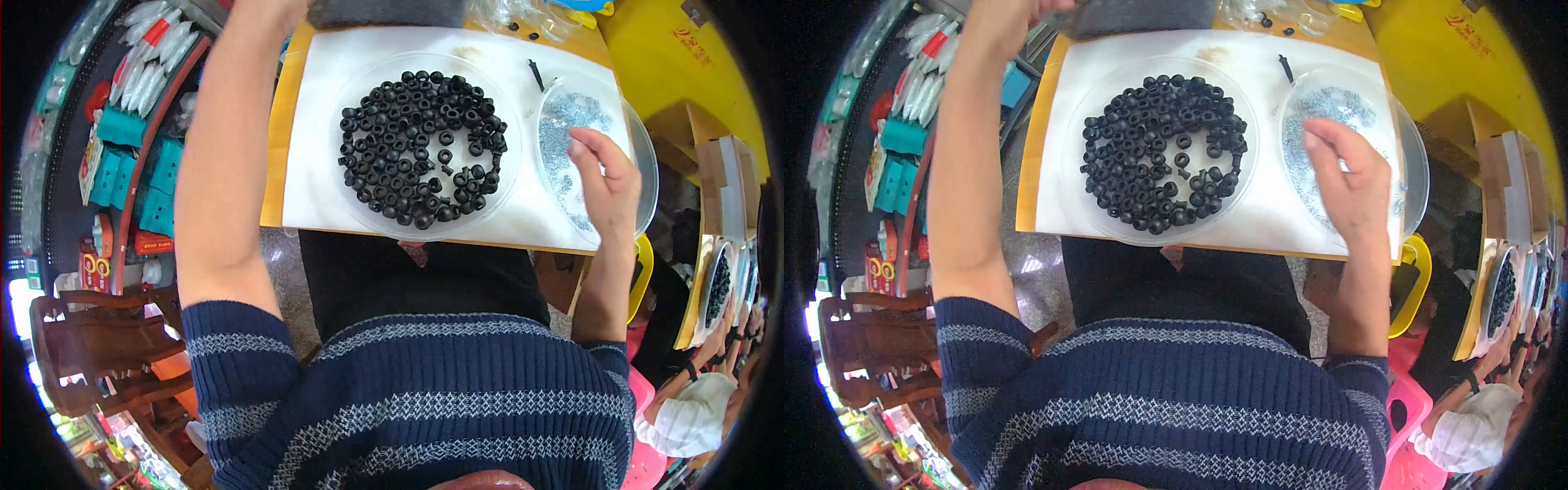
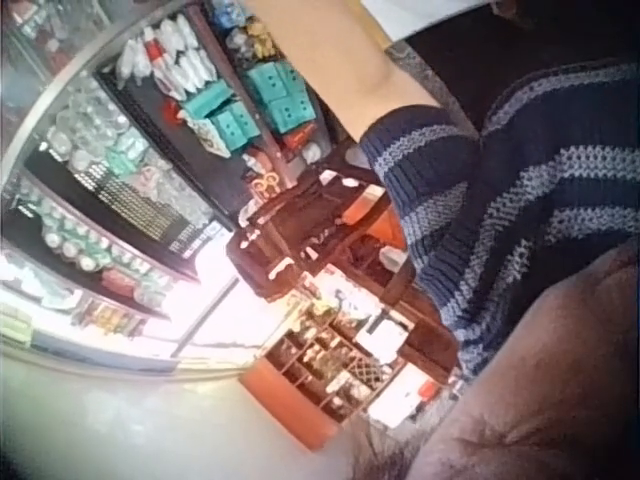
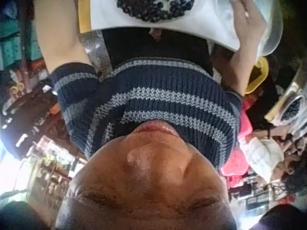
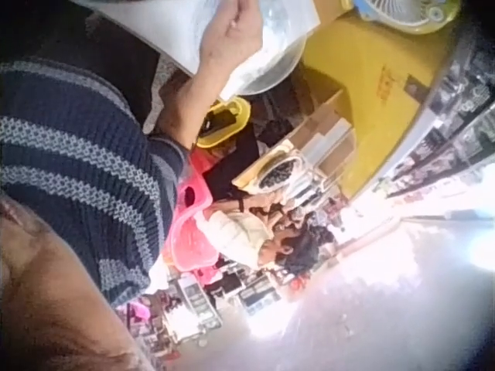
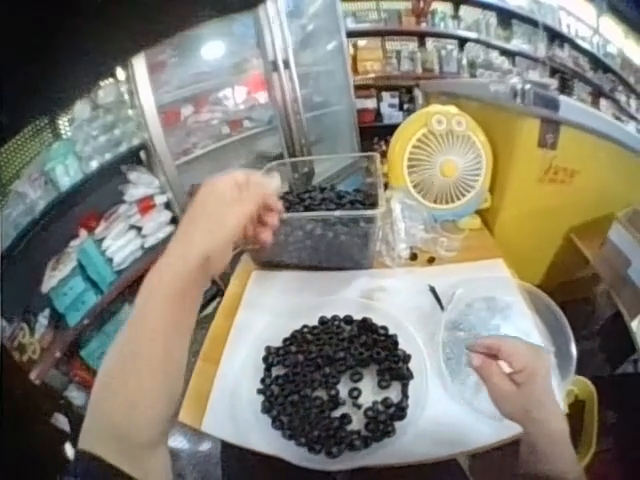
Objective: The person assembles components by picking small metal fasteners from a tray and inserting them into black plastic parts by hand.
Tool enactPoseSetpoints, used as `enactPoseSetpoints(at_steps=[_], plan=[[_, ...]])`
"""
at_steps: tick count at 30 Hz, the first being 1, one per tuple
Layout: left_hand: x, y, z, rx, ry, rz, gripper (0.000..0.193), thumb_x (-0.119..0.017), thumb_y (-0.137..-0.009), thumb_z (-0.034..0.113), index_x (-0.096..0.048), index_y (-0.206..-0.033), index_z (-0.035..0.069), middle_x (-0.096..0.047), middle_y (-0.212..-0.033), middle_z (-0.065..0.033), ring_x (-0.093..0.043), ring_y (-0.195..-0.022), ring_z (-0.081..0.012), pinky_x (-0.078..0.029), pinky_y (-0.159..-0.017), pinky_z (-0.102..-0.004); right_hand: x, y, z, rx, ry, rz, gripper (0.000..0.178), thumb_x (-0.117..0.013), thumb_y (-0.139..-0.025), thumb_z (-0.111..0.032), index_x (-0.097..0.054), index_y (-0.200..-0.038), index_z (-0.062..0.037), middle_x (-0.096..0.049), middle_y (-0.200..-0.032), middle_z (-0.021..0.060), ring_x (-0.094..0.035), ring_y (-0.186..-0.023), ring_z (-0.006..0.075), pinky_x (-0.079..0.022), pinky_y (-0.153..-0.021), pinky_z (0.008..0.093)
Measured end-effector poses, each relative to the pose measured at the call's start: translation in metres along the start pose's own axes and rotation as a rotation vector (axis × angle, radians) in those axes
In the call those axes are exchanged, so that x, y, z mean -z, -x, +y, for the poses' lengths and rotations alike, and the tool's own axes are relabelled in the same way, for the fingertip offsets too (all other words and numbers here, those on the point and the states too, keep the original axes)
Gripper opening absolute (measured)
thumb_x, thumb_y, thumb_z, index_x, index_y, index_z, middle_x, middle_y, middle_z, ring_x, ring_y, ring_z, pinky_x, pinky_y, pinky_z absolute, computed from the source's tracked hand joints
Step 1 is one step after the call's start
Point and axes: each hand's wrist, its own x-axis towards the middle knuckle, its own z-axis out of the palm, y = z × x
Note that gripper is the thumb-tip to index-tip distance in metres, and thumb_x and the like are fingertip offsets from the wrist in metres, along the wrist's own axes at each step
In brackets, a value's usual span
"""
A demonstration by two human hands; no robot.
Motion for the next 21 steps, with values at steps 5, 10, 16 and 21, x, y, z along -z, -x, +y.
enactPoseSetpoints(at_steps=[5, 10, 16, 21], plan=[[-0.056, 0.101, -0.051, -0.101, -0.576, -0.399, 0.016, -0.057, -0.075, 0.017, -0.059, -0.085, 0.004, -0.060, -0.072, -0.0060, -0.056, -0.064, -0.0157, -0.045, -0.062, -0.0296, 0.042, 0.015, 0.044, -0.159, -0.015, 0.091, 0.013, -0.057, -0.078, -0.011, -0.061, -0.087, -0.0021, -0.060, -0.070, 0.0044, -0.056, -0.068, 0.0081, -0.043, -0.063, 0.0205], [-0.080, 0.127, -0.071, -0.186, -0.813, -0.530, 0.016, -0.055, -0.074, 0.014, -0.058, -0.087, 0.005, -0.054, -0.076, -0.0109, -0.054, -0.074, -0.0283, -0.043, -0.066, -0.0343, 0.058, 0.031, 0.051, -0.184, 0.099, 0.124, 0.013, -0.057, -0.078, -0.011, -0.061, -0.085, -0.0016, -0.061, -0.070, 0.0051, -0.056, -0.067, 0.0088, -0.044, -0.062, 0.0214], [-0.090, 0.131, -0.071, -0.208, -0.802, -0.586, 0.013, -0.053, -0.074, 0.009, -0.051, -0.085, 0.003, -0.054, -0.081, -0.0132, -0.054, -0.077, -0.0304, -0.044, -0.068, -0.0387, 0.059, 0.037, 0.052, -0.126, 0.307, -0.050, 0.012, -0.056, -0.075, -0.012, -0.060, -0.082, -0.0032, -0.061, -0.076, 0.0145, -0.059, -0.071, 0.0278, -0.046, -0.065, 0.0299], [-0.088, 0.135, -0.068, -0.080, -0.463, -0.347, 0.020, -0.055, -0.072, 0.004, -0.054, -0.092, 0.004, -0.054, -0.076, -0.0053, -0.054, -0.065, -0.0139, -0.045, -0.061, -0.0269, 0.056, 0.031, 0.048, -0.026, 0.377, -0.312, 0.013, -0.053, -0.073, -0.012, -0.059, -0.082, -0.0038, -0.057, -0.077, 0.0148, -0.056, -0.074, 0.0312, -0.045, -0.068, 0.0365]])
